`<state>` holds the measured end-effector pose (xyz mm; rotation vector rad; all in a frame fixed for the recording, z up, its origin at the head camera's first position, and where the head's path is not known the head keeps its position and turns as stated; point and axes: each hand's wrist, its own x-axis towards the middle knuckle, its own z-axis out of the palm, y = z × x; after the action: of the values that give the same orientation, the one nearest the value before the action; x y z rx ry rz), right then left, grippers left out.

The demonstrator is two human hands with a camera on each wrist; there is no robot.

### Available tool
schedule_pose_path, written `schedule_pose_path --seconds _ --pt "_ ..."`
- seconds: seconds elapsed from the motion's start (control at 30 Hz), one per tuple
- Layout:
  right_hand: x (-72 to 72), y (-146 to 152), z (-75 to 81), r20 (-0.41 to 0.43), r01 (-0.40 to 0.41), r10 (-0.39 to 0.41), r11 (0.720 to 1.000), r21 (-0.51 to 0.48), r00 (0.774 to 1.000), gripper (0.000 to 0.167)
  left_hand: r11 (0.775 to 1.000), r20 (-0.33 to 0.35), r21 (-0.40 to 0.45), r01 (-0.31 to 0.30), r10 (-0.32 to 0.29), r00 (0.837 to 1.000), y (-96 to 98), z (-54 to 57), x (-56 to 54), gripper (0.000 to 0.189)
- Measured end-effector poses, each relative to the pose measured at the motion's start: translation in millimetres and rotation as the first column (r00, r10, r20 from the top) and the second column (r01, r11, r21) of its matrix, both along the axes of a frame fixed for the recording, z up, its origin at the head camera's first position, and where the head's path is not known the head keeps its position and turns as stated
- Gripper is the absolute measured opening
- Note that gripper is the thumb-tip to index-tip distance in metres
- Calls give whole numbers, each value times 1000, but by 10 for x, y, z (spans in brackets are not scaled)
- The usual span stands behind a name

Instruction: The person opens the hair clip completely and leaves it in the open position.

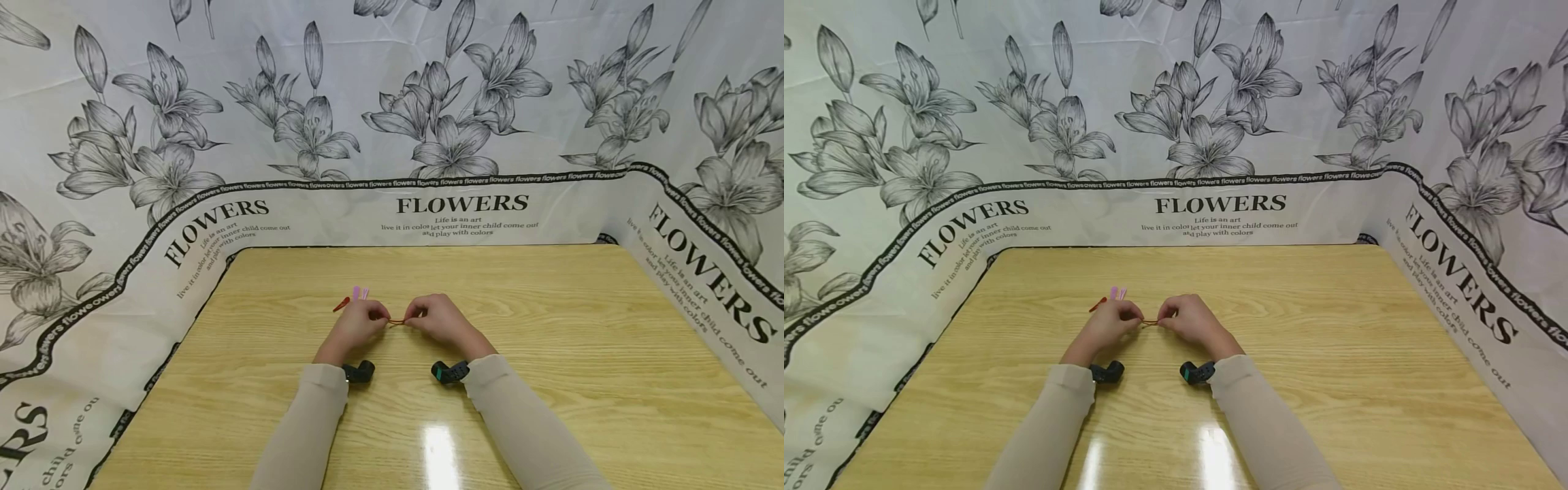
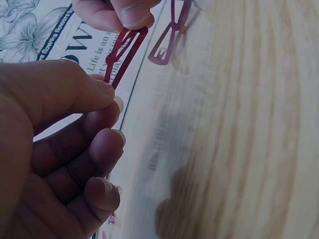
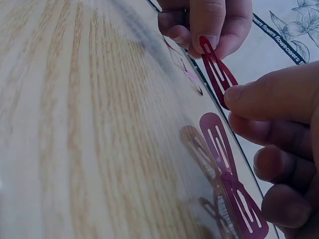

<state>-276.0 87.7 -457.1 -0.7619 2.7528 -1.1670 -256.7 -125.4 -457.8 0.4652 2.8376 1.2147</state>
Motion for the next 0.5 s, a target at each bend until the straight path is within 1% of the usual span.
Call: schedule_pose_path --seconds 0.1,0.27,0.5 --pt "-12 -1 -19 -6 4 -4 1000 9 1000 7 1000 -10 -23 15 -15 1000 12 -9 8 8" --pt "-24 5 -28 -13 -2 3 999 45 1000 6 998 0 -62 27 -27 1000 31 -23 22 10" --pt "-20 2 -29 -14 -2 4 995 98 1000 4 995 -7 -87 40 -41 999 57 -21 34 9"
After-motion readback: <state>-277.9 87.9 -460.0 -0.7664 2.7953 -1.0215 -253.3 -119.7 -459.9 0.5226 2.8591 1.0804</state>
